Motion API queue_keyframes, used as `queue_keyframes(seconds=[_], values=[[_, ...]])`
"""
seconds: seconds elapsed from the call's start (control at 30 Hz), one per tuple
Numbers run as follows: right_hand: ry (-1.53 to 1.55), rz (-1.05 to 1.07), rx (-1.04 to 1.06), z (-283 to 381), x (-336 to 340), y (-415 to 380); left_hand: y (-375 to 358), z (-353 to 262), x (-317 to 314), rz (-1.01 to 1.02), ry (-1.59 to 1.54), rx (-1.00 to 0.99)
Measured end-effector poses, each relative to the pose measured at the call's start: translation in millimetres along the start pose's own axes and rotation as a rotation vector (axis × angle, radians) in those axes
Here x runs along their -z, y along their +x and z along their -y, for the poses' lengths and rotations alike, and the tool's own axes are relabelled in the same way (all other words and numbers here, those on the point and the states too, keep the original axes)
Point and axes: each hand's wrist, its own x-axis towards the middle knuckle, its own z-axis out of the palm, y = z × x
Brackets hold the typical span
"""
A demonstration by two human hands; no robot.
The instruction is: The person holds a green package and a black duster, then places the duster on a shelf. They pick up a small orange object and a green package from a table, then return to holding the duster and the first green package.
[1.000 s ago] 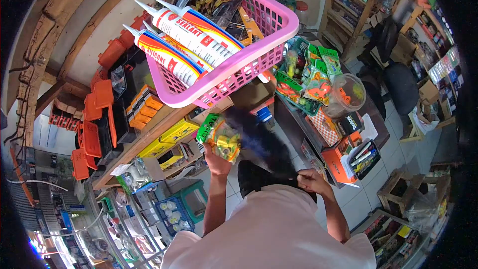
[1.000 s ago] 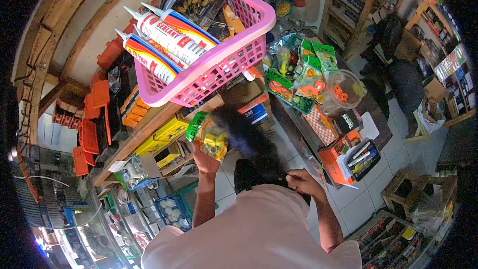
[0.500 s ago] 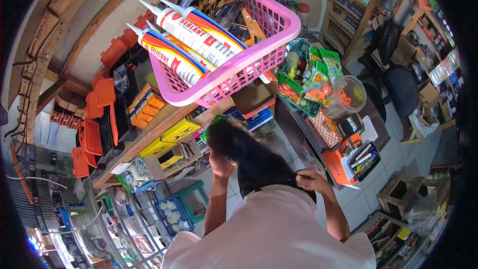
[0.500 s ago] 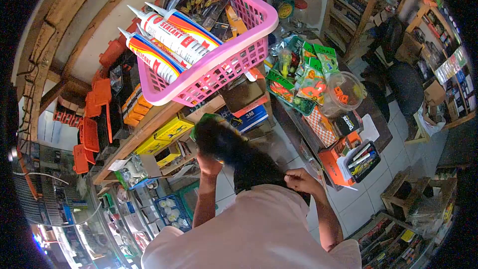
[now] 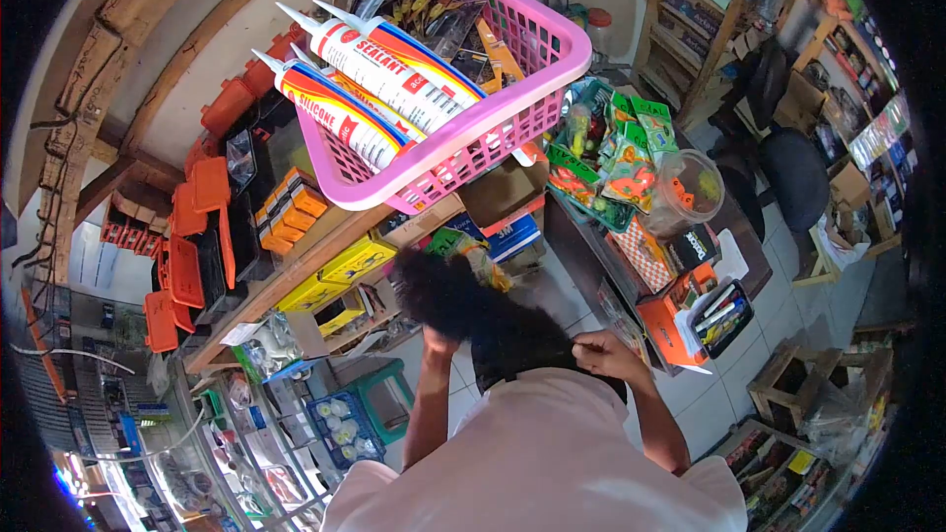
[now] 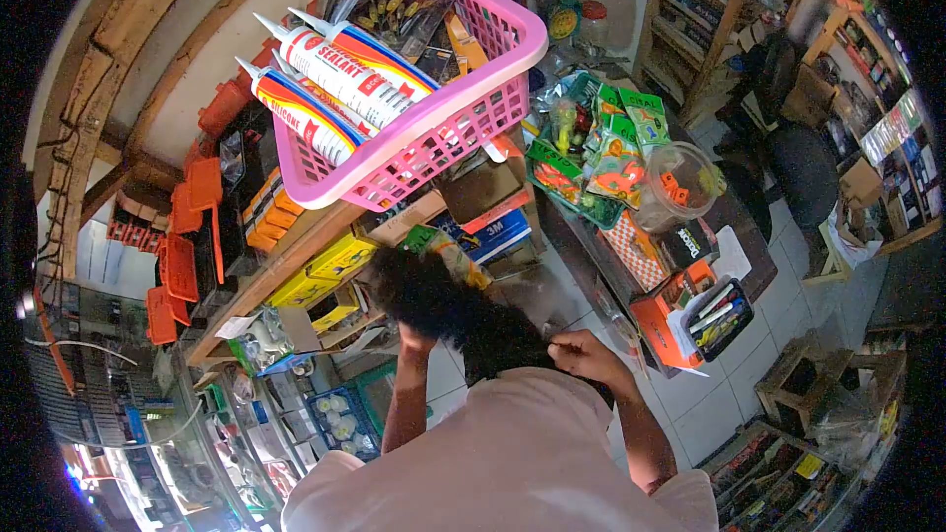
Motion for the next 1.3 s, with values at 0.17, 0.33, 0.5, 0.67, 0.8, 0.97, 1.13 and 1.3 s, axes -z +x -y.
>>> queue_keyframes(seconds=[0.17,0.33,0.5,0.67,0.8,0.97,1.13,1.3], values=[[0.031,-0.018,-0.093,10.0,-4.6,-1.5,6.2,14.8,33.2,0.105,0.002,0.0],[0.019,-0.081,-0.075,8.2,-5.7,-2.3,4.4,-2.1,-0.8,-0.055,-0.074,0.027],[0.025,-0.036,-0.048,14.5,0.2,-12.4,7.5,9.4,27.6,0.008,0.152,-0.051],[-0.037,-0.111,-0.041,20.9,2.0,-16.1,3.4,11.1,32.5,0.01,0.421,-0.07],[0.014,-0.081,-0.104,30.9,0.2,-13.8,1.6,-5.5,3.0,-0.142,0.323,0.13],[-0.02,-0.11,-0.074,32.5,-8.6,-1.3,15.0,8.8,46.1,0.325,-0.107,0.097],[-0.141,-0.128,0.012,28.4,-7.8,12.4,3.9,1.9,41.0,0.063,0.063,0.062],[-0.038,-0.055,-0.036,30.4,-7.2,18.9,-0.3,-12.6,7.8,-0.259,0.006,-0.104]])
